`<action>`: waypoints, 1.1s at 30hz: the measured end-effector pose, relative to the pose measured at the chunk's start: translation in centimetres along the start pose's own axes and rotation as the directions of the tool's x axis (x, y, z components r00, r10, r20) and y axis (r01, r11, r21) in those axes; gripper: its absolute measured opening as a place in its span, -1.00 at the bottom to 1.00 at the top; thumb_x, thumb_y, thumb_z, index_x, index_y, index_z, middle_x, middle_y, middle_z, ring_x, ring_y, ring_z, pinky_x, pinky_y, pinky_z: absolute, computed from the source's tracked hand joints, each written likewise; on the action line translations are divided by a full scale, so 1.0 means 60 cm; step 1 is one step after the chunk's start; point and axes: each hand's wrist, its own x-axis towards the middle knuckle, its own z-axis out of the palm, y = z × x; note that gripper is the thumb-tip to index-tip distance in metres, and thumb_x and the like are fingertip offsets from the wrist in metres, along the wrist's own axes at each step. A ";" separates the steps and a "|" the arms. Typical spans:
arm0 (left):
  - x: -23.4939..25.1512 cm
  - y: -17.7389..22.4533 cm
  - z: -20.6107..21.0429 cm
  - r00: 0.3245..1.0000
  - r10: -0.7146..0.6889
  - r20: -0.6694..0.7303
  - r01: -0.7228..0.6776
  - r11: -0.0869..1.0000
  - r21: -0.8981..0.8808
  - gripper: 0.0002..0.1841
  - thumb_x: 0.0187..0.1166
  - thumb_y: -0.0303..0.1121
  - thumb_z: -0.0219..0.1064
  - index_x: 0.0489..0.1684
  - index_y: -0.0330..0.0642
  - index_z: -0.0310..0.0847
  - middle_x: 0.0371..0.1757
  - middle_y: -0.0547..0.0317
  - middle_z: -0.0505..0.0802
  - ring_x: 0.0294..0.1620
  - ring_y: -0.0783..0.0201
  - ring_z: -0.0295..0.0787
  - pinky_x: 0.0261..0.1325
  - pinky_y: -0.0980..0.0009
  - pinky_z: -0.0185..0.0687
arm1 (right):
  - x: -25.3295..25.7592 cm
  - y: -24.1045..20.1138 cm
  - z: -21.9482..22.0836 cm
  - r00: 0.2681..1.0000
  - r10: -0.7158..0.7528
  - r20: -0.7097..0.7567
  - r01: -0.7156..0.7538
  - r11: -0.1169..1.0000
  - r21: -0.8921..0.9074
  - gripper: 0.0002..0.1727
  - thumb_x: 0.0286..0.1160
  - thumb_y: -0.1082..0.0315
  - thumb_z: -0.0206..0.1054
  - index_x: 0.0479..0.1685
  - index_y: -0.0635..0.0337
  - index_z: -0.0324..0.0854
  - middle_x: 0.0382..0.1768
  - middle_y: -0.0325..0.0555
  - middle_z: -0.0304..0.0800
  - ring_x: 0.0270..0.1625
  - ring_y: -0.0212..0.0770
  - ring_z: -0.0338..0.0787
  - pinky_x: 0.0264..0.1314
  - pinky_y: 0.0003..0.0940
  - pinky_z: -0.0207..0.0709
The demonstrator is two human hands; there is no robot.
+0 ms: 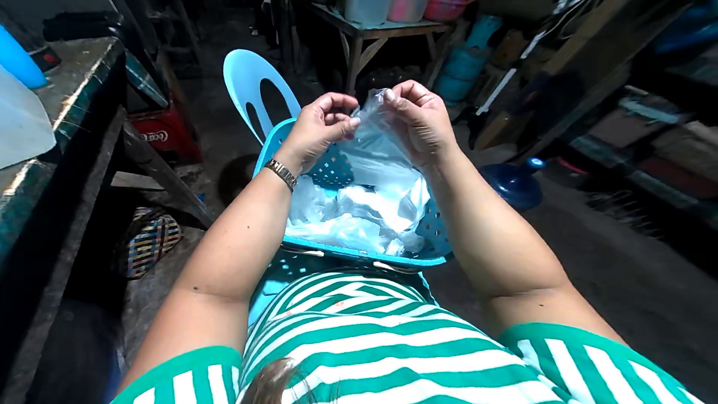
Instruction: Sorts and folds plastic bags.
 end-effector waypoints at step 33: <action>-0.014 0.029 -0.002 0.995 -0.064 0.082 0.082 0.969 -0.231 -0.75 0.87 -0.37 -0.08 -0.20 -0.02 0.51 -0.39 0.42 0.81 -0.30 0.53 0.78 -0.07 0.54 0.74 | -0.005 -0.004 -0.005 0.903 0.356 0.241 -0.375 0.926 0.037 -0.56 0.92 0.06 -0.22 -0.25 -0.04 0.50 -0.54 -0.44 0.64 -0.48 -0.55 0.63 -0.34 -0.59 0.59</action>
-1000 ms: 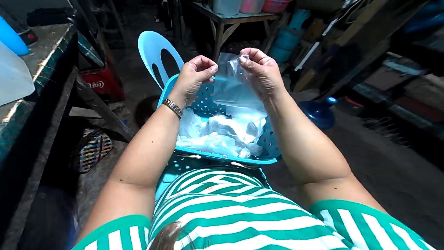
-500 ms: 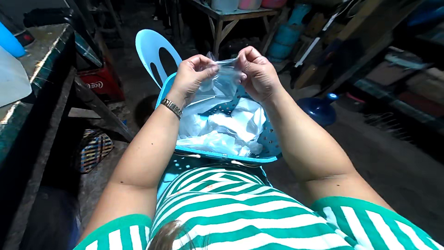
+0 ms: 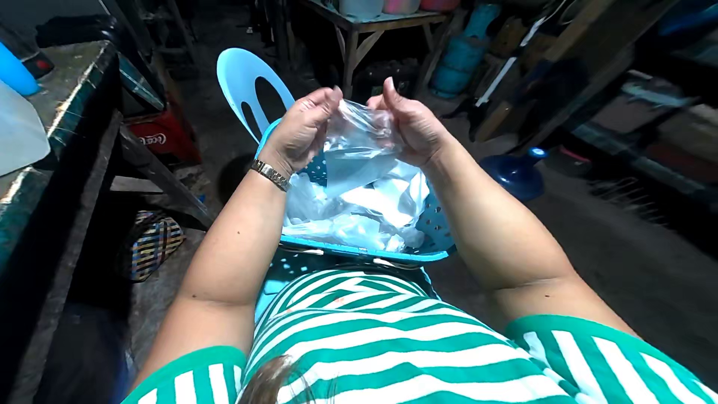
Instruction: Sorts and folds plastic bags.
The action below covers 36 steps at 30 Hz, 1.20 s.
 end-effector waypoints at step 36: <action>0.012 -0.008 -0.007 0.981 0.075 -0.180 -0.053 0.991 0.126 -0.51 0.37 -0.76 0.34 0.25 -0.22 0.33 -0.19 0.17 0.79 -0.27 0.36 0.81 -0.12 0.40 0.81 | 0.004 -0.016 0.000 0.977 0.025 -0.213 -0.021 1.000 0.019 -0.80 0.57 0.62 0.17 0.05 0.22 0.54 -0.20 -0.17 0.78 -0.22 -0.33 0.82 -0.04 -0.41 0.76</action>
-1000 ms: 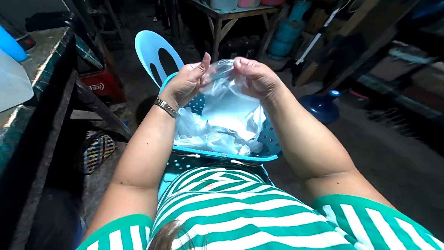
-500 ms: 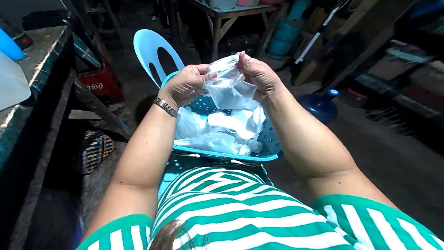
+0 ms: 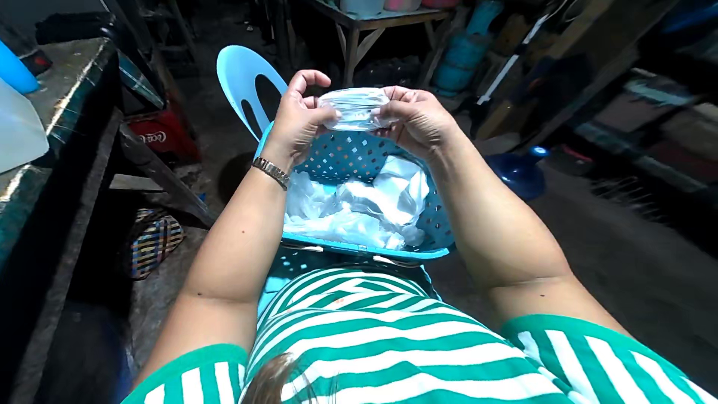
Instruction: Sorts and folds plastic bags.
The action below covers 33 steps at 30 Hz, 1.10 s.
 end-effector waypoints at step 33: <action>-0.007 -0.020 0.034 0.838 -0.540 0.081 -0.123 -0.043 0.991 -0.64 0.67 -0.25 0.34 0.25 -0.35 0.68 0.27 -0.32 0.76 0.47 -0.34 0.57 0.37 -0.36 0.41 | 0.011 0.064 0.040 0.850 0.305 -0.430 -0.344 -0.299 -0.890 -0.73 0.64 0.44 0.23 0.09 0.48 0.69 0.27 0.38 0.71 0.39 0.36 0.69 0.19 0.36 0.54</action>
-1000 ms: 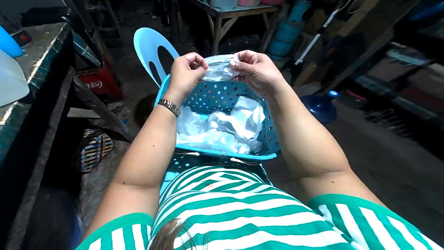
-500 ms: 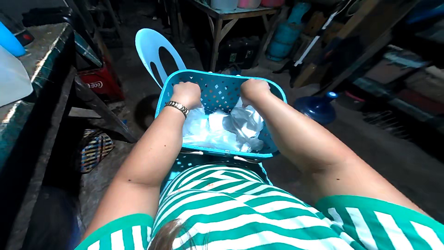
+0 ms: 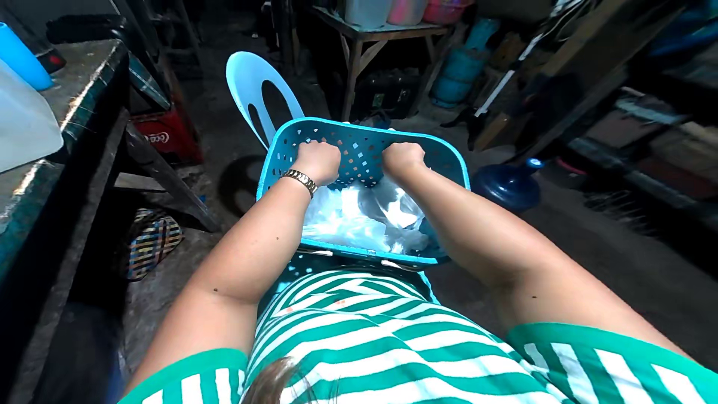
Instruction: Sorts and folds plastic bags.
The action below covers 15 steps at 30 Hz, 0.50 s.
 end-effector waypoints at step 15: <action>0.010 0.006 0.007 0.956 0.228 -0.183 -0.249 0.963 -0.101 -0.69 0.71 -0.28 0.29 0.22 -0.29 0.73 0.25 -0.19 0.80 0.44 -0.17 0.62 0.49 -0.21 0.33 | 0.032 -0.026 0.066 0.889 -0.437 0.138 0.458 0.850 -0.259 -0.71 0.71 0.52 0.08 0.09 0.54 0.66 0.17 0.43 0.73 0.31 0.43 0.70 0.25 0.38 0.51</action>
